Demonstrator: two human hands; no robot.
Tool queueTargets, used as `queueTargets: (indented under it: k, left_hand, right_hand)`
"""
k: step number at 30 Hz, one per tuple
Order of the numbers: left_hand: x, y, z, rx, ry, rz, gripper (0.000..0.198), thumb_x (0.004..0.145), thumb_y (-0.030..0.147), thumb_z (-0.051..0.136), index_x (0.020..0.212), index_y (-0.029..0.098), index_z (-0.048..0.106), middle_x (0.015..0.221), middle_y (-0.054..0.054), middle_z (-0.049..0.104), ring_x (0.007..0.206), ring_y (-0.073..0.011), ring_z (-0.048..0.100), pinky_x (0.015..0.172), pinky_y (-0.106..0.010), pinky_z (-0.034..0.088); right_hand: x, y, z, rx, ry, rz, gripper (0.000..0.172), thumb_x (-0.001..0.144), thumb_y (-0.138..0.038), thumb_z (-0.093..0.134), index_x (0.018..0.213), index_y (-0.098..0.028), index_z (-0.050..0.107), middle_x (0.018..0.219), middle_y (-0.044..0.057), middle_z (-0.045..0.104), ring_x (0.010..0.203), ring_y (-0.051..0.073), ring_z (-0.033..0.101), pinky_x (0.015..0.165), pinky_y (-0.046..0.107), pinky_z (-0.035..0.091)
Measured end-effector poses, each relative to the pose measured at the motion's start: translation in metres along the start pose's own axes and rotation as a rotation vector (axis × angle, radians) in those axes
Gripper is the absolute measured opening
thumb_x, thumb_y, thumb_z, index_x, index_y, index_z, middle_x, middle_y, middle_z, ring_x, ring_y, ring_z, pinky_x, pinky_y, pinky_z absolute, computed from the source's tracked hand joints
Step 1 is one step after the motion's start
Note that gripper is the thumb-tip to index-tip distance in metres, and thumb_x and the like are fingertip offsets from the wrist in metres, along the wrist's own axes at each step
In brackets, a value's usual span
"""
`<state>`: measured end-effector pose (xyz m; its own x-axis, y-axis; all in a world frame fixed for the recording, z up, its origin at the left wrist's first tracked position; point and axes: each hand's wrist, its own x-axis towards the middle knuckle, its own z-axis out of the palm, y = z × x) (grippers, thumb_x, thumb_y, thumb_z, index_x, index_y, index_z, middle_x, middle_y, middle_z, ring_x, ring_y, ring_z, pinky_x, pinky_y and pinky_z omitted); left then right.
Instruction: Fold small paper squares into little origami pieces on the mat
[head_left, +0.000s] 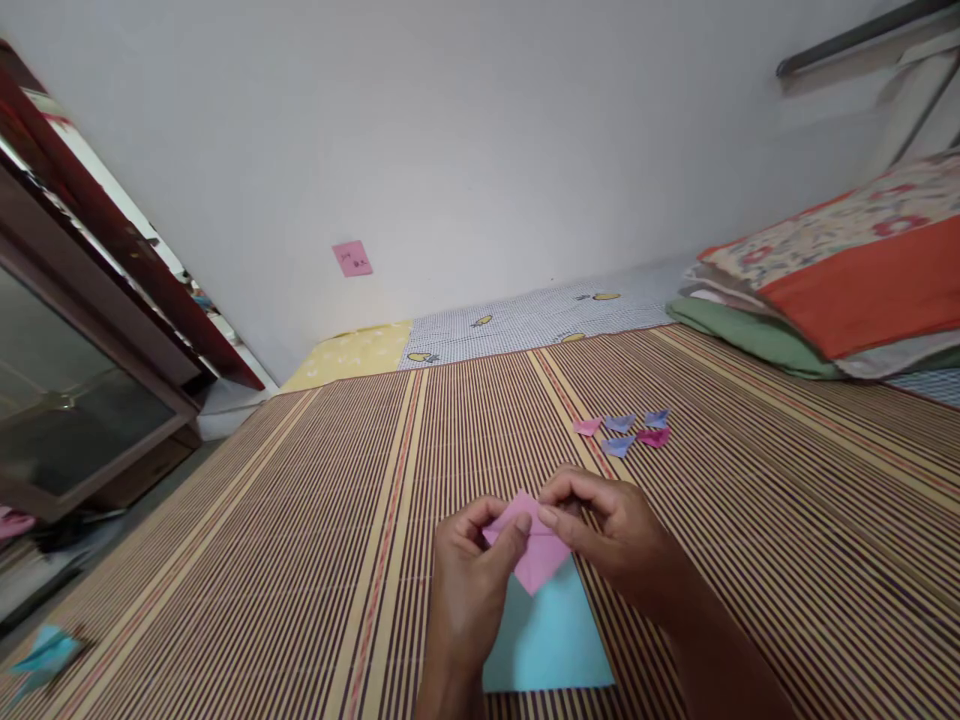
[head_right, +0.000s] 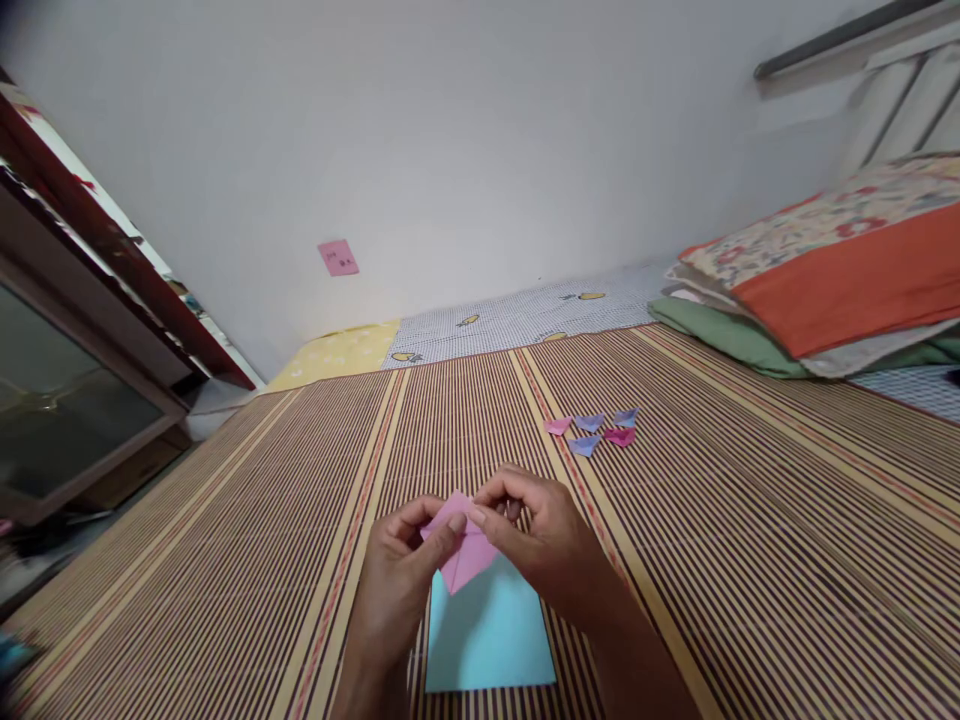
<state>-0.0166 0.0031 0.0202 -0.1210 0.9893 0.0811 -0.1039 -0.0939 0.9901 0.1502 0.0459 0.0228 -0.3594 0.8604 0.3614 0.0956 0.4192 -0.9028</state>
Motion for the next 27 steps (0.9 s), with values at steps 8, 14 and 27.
queueTargets:
  k: [8,14,27]
  left_hand:
    - [-0.005,0.006,-0.001,0.142,0.146,0.239,0.018,0.091,0.034,0.072,0.083,0.018,0.075,0.073,0.000,0.066,0.066,-0.0139,0.056,0.059,-0.023,0.044]
    - [-0.008,0.007,0.000,0.234,0.193,0.453,0.009,0.093,0.023,0.069,0.089,0.024,0.077,0.094,-0.004,0.072,0.094,-0.0204,0.067,0.083,-0.030,0.052]
    - [-0.004,0.005,0.005,0.110,0.268,0.342,0.013,0.085,0.030,0.079,0.076,0.020,0.079,0.094,-0.008,0.074,0.087,-0.0218,0.068,0.072,-0.028,0.054]
  right_hand:
    - [0.001,0.001,0.008,0.121,0.040,0.052,0.006,0.089,-0.025,0.069,0.085,-0.022,0.072,0.088,0.002,0.066,0.081,0.018,0.061,0.070,0.031,0.045]
    - [-0.003,-0.010,0.017,0.348,0.047,0.109,0.013,0.090,-0.032,0.071,0.085,-0.020,0.075,0.080,0.001,0.066,0.076,0.017,0.059,0.068,0.029,0.046]
    - [-0.002,-0.015,0.023,0.356,0.150,0.056,0.014,0.091,-0.030,0.070,0.081,-0.021,0.067,0.084,0.003,0.067,0.081,0.020,0.063,0.076,0.033,0.052]
